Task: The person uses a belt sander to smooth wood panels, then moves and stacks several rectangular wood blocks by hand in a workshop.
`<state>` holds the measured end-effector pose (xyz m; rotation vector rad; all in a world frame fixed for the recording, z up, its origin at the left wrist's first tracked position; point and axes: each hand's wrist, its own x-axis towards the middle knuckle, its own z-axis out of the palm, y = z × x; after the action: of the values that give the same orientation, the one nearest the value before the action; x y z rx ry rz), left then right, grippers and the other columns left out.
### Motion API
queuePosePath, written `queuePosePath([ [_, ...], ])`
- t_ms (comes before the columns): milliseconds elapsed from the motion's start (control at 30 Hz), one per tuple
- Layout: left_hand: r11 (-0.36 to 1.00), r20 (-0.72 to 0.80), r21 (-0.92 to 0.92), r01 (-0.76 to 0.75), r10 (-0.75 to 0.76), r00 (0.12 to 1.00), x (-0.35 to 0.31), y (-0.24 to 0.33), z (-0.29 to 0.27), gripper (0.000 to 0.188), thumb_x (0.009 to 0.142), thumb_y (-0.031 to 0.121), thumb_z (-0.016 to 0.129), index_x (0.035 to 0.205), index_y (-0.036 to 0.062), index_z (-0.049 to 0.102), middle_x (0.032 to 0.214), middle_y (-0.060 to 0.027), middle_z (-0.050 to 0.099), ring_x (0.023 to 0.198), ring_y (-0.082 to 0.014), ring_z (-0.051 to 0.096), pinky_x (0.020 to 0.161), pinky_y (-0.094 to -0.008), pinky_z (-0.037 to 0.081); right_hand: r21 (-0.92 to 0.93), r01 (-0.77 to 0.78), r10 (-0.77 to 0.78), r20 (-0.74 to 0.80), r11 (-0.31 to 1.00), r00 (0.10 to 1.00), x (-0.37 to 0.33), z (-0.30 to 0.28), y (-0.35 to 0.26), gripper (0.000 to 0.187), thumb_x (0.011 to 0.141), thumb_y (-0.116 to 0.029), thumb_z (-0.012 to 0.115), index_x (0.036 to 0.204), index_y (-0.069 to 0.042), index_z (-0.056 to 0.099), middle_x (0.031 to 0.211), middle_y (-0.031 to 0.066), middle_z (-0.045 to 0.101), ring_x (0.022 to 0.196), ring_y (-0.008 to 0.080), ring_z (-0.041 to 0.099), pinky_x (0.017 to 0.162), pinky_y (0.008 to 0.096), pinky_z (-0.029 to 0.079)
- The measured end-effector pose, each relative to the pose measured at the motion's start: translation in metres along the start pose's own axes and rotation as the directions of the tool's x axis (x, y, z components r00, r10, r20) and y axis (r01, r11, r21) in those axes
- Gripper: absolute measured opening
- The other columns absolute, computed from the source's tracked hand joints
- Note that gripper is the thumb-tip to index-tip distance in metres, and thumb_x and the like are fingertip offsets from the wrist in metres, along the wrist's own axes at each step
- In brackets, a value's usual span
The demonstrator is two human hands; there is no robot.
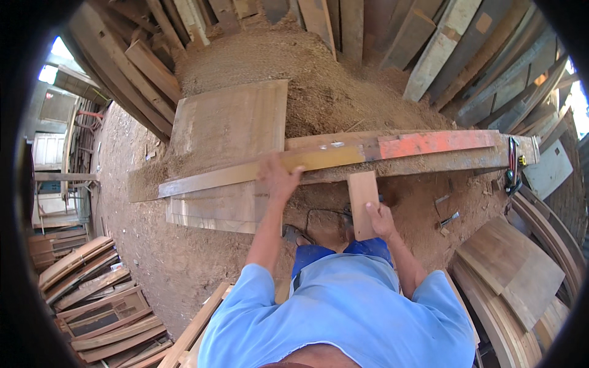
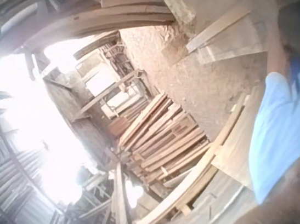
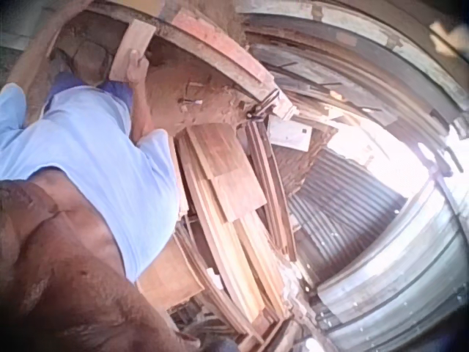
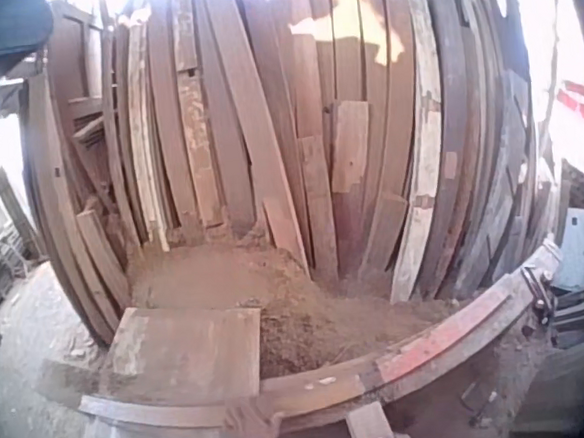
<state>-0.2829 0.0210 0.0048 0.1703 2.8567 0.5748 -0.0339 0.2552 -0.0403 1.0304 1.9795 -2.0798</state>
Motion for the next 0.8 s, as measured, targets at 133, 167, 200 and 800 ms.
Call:
queuePosePath([
  [133,0.928,-0.481,0.188,0.323,-0.200,0.853,-0.013,-0.206,-0.019,0.078,0.098,0.046,0.044,0.151,-0.0070,0.022,0.157,-0.0327,0.019,0.147,-0.0489,0.014,0.119,-0.0581,0.011,-0.065,-0.018,0.031,0.206,0.998,0.978,0.002,0.069,-0.008,0.038,0.101,-0.031,0.056,0.114,0.002,0.067,0.095,0.0016,0.068,0.086,0.0097,0.061,0.074,0.0297,0.052],
  [167,0.875,-0.436,0.215,0.433,-0.311,0.845,-0.015,-0.243,-0.036,0.078,0.098,0.046,0.043,0.151,-0.0070,0.022,0.157,-0.0323,0.020,0.146,-0.0488,0.015,0.119,-0.0581,0.013,-0.100,-0.011,0.035,0.239,0.995,0.970,0.001,0.087,-0.015,0.039,0.100,-0.032,0.056,0.114,0.003,0.066,0.095,0.0036,0.069,0.086,0.0108,0.062,0.075,0.0305,0.052],
  [200,0.807,-0.393,0.247,0.537,-0.423,0.816,-0.017,-0.274,-0.057,0.077,0.098,0.046,0.042,0.151,-0.0069,0.022,0.157,-0.0318,0.020,0.146,-0.0488,0.017,0.118,-0.0582,0.014,-0.137,-0.003,0.041,0.277,0.991,0.960,-0.002,0.105,-0.025,0.041,0.099,-0.033,0.057,0.114,0.004,0.066,0.095,0.0055,0.070,0.086,0.0119,0.064,0.075,0.0313,0.052],
  [800,0.854,-0.428,0.030,0.519,-0.458,0.779,-0.051,-0.506,-0.123,0.035,0.097,0.036,0.046,0.096,0.0044,0.061,0.083,-0.0288,0.068,0.078,-0.0471,0.067,0.071,-0.0583,0.051,-0.574,0.188,-0.108,0.171,0.797,0.979,-0.002,0.245,-0.005,0.054,0.093,-0.046,0.061,0.100,0.008,0.067,0.090,0.0284,0.069,0.088,0.0408,0.068,0.077,0.0449,0.053],
])
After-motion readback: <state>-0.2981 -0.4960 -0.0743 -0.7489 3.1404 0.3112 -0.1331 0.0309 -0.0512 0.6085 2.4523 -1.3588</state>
